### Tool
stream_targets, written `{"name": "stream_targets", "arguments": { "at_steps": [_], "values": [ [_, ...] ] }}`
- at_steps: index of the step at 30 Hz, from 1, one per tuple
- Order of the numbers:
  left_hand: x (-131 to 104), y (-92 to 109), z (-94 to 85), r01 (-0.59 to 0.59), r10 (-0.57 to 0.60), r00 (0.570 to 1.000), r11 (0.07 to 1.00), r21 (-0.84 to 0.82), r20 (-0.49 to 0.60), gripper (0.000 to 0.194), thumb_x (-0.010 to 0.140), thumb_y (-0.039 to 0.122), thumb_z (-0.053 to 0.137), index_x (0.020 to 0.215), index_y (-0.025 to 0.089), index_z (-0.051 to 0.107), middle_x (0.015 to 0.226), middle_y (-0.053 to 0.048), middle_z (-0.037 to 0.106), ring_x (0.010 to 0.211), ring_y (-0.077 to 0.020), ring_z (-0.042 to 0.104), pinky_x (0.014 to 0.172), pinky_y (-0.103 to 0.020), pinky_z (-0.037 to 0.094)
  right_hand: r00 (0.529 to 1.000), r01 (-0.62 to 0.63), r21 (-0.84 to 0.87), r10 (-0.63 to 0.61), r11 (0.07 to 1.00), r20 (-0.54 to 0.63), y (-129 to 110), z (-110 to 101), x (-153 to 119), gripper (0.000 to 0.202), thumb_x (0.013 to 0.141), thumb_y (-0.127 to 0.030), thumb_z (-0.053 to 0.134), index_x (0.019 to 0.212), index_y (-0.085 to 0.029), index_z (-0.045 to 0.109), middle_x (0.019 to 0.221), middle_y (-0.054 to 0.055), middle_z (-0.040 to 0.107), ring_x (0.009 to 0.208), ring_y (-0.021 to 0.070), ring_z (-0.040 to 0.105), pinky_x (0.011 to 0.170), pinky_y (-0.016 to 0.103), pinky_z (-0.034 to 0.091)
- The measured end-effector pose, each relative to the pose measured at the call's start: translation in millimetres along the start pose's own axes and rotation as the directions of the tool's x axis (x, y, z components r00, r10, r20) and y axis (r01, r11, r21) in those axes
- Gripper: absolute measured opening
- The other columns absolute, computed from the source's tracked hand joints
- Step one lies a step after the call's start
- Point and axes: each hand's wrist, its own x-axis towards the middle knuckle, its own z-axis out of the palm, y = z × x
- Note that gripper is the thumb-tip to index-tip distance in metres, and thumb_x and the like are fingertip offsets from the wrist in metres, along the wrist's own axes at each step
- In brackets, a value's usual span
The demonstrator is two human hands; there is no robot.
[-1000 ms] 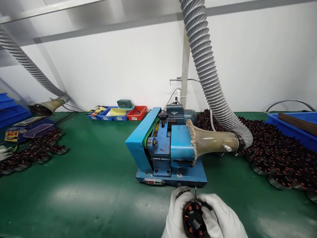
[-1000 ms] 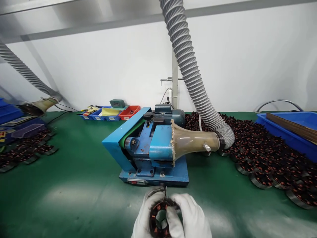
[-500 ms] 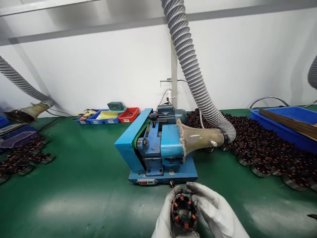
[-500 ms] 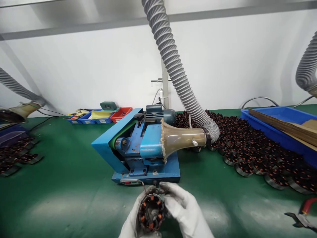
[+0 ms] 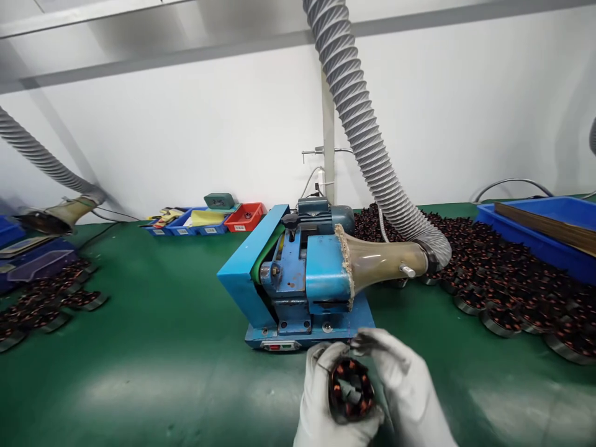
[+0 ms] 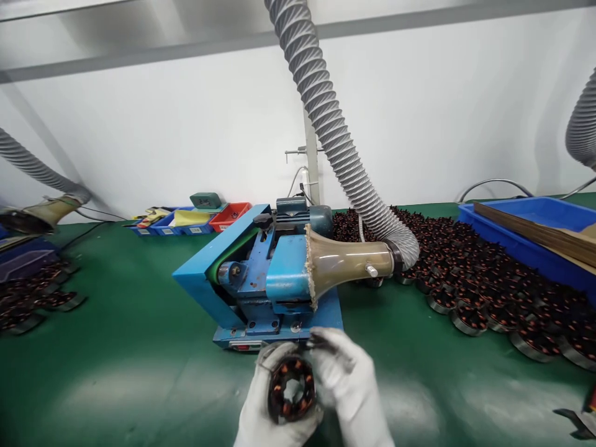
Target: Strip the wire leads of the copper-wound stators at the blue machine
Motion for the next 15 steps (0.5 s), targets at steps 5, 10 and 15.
{"name": "stream_targets", "arguments": {
  "at_steps": [5,10,15],
  "values": [
    [33,-16,27.7,0.165,-0.192,0.965,0.974,-0.154,-0.180,0.022,0.072,0.027,0.054,0.091,0.024,0.066,0.094,-0.007,0.070,0.090,-0.0234,0.065,0.081,-0.033,0.052,0.998,0.047,-0.447,-0.056,0.894,-0.006,29,26,1,0.050,0.049,-0.032,0.077,0.096,-0.018,0.070,0.097,0.012,0.071,0.091,0.0320,0.065,0.081,0.040,0.052],
    [50,-17,32.6,0.292,-0.342,0.930,0.910,-0.294,-0.136,0.030,0.084,0.026,0.033,0.085,0.022,0.063,0.089,-0.008,0.073,0.083,-0.0194,0.069,0.077,-0.030,0.054,0.992,0.124,-0.529,-0.090,0.839,0.089,24,33,24,0.033,0.064,-0.036,0.068,0.092,-0.019,0.067,0.093,0.011,0.071,0.089,0.0289,0.066,0.081,0.040,0.051],
    [55,-6,28.3,0.268,-0.306,0.943,0.931,-0.246,-0.131,0.016,0.073,0.022,0.053,0.085,0.022,0.063,0.093,-0.008,0.072,0.089,-0.0208,0.067,0.084,-0.031,0.051,0.987,0.153,-0.532,-0.099,0.833,0.129,20,33,29,0.025,0.069,-0.035,0.064,0.089,-0.020,0.067,0.092,0.010,0.071,0.087,0.0271,0.065,0.080,0.038,0.050]
  ]
}}
